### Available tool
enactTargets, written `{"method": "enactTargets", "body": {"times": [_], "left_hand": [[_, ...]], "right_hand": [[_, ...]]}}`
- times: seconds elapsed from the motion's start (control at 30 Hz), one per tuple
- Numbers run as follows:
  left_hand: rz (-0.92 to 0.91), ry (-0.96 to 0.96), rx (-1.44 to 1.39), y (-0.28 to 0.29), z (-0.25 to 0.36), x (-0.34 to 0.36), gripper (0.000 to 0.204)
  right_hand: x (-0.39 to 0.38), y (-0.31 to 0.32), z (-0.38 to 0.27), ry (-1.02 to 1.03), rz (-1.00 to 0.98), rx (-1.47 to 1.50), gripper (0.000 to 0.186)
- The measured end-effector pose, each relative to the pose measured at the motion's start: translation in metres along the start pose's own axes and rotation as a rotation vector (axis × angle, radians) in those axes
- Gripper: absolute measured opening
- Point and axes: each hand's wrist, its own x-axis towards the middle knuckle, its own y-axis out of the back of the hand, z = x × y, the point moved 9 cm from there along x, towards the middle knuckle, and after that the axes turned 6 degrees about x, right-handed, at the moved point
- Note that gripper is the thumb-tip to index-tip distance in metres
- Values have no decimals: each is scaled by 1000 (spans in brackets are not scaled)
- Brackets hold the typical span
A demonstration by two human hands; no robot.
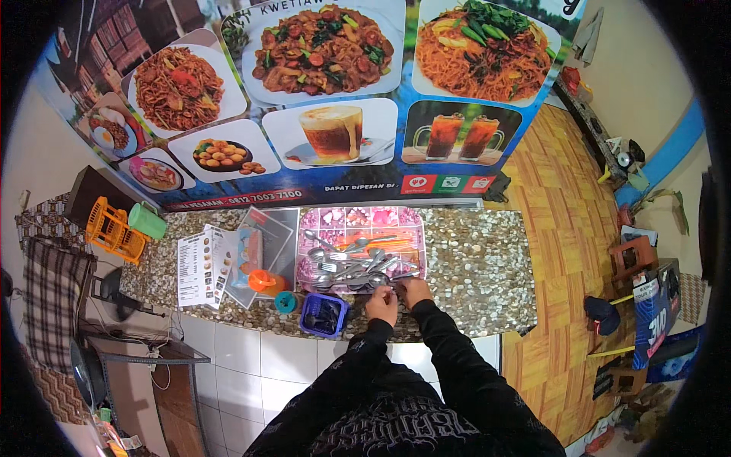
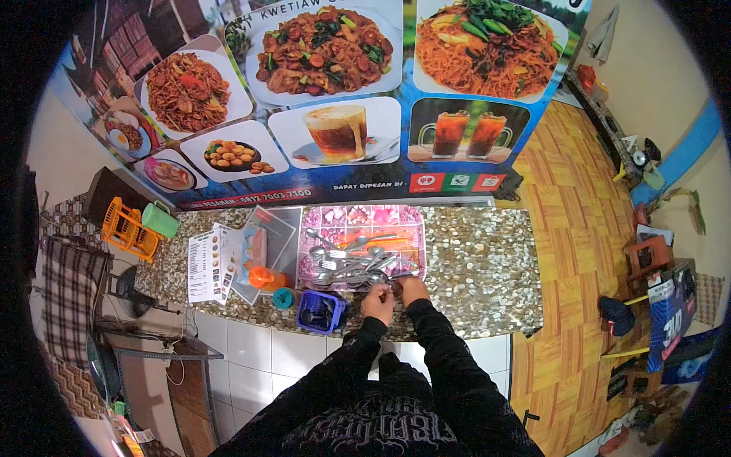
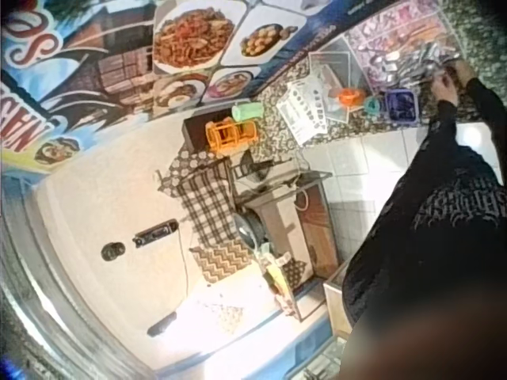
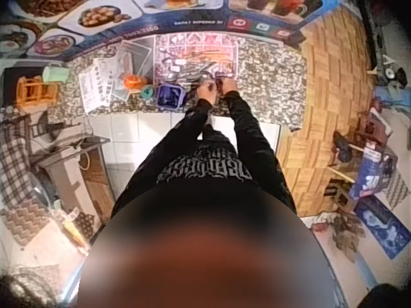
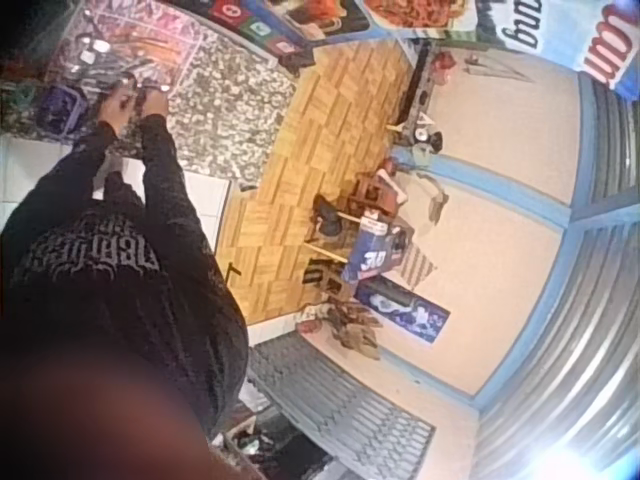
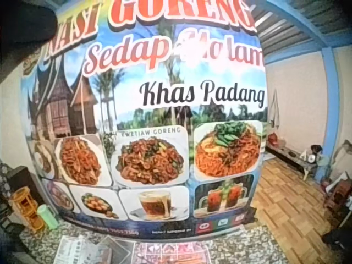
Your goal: The recorder is sorting and organizing spoons and forks into a tray on a restaurant counter.
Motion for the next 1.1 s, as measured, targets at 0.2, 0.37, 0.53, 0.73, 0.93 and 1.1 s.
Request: {"method": "enactTargets", "body": {"times": [0.2,0.37,0.53,0.73,0.93,1.1], "left_hand": [[-202,586,-477,-34,-79,-4,21],[-240,698,-767,-52,-100,1,15],[-301,648,-710,-55,-97,6,33],[-288,614,-807,-36,-75,6,27],[-298,420,-798,11,-16,17,25],[-317,416,-945,50,30,19,25]], "right_hand": [[-7,9,-35,-41,-49,71,17],[-27,-4,-21,-203,-3,357,24],[-42,-33,10,-443,46,687,21],[-48,-28,-1,-480,126,1032,19],[-38,-3,-35,-492,195,1296,25],[-19,35,-80,-438,226,1401,27]]}}
